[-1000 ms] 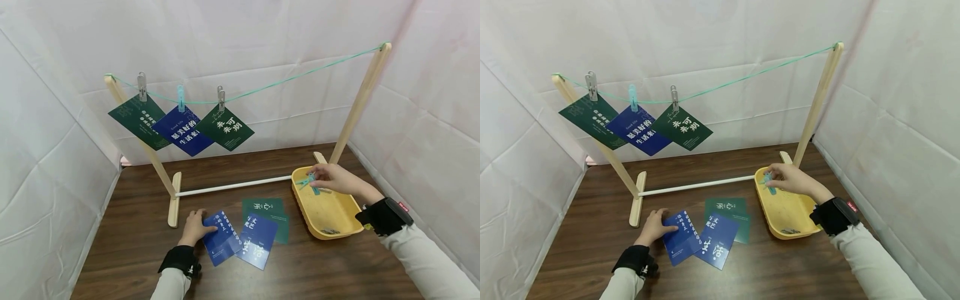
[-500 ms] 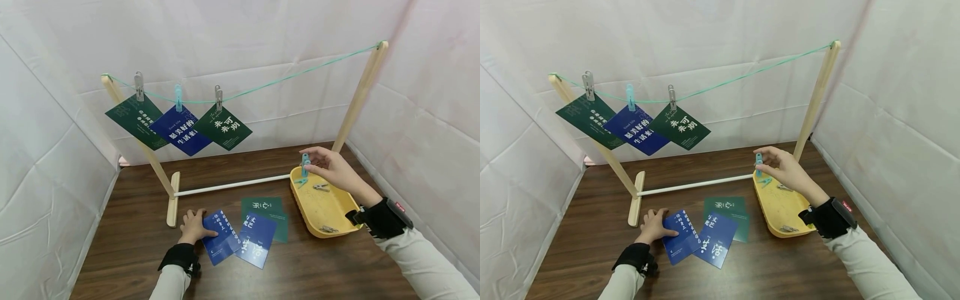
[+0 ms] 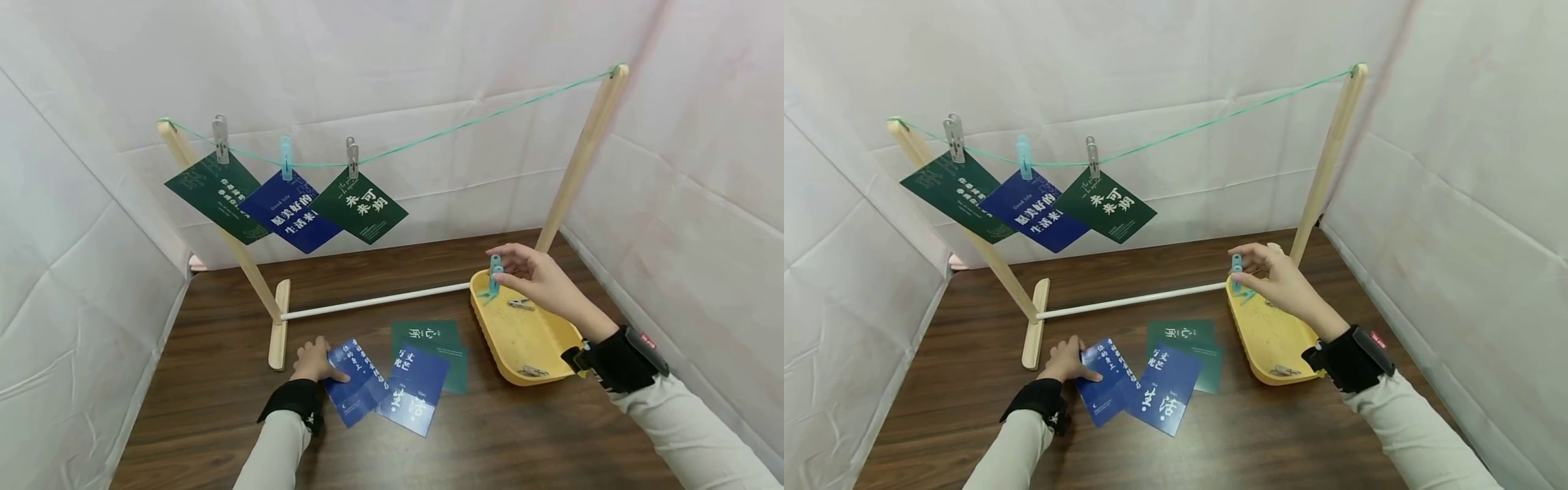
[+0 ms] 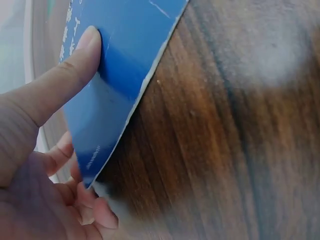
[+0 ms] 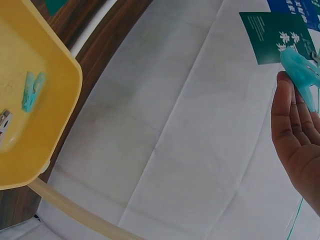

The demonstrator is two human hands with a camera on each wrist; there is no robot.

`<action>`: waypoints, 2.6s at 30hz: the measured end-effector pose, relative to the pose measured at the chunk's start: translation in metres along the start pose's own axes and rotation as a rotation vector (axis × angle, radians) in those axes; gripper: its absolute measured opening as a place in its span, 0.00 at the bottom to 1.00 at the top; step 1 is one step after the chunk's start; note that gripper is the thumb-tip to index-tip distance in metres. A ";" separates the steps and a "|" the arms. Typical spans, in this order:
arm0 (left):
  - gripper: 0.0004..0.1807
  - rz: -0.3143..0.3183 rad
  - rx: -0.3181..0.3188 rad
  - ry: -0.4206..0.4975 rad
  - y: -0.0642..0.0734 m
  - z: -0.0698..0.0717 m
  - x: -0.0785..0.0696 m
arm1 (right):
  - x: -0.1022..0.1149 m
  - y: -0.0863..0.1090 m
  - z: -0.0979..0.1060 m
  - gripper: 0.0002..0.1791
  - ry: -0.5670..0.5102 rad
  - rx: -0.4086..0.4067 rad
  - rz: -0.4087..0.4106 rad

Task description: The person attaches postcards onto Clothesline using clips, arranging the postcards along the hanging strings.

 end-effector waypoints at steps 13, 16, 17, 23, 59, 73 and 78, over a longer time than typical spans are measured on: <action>0.34 -0.190 -0.013 0.065 0.008 0.002 0.006 | -0.005 0.003 -0.005 0.16 0.028 0.012 -0.025; 0.25 -0.250 0.038 0.186 0.007 0.007 0.011 | -0.003 0.002 -0.005 0.16 0.038 0.002 -0.039; 0.23 -0.255 0.050 0.218 0.007 0.009 0.013 | -0.002 0.001 -0.005 0.16 0.045 -0.001 -0.040; 0.19 -0.285 0.028 0.360 0.003 0.015 0.004 | 0.002 -0.001 -0.003 0.21 0.058 -0.041 -0.021; 0.13 -0.464 -0.441 1.050 0.016 0.078 -0.161 | 0.015 -0.039 -0.001 0.21 -0.203 -0.130 -0.002; 0.13 -0.384 -0.535 1.091 0.002 0.116 -0.199 | 0.065 -0.088 0.005 0.22 -0.185 -0.364 0.088; 0.14 -0.365 -0.553 1.134 -0.001 0.128 -0.205 | 0.088 -0.121 0.014 0.20 -0.167 -0.393 0.122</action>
Point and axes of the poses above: each hand's wrist, its own y-axis away from the middle knuckle, its own z-axis out of the back of the hand, x = y × z, the point moved 1 cm from there along -y, towards the middle knuckle, and after that the axes turned 7 degrees about -y, right-handed, at the moved point
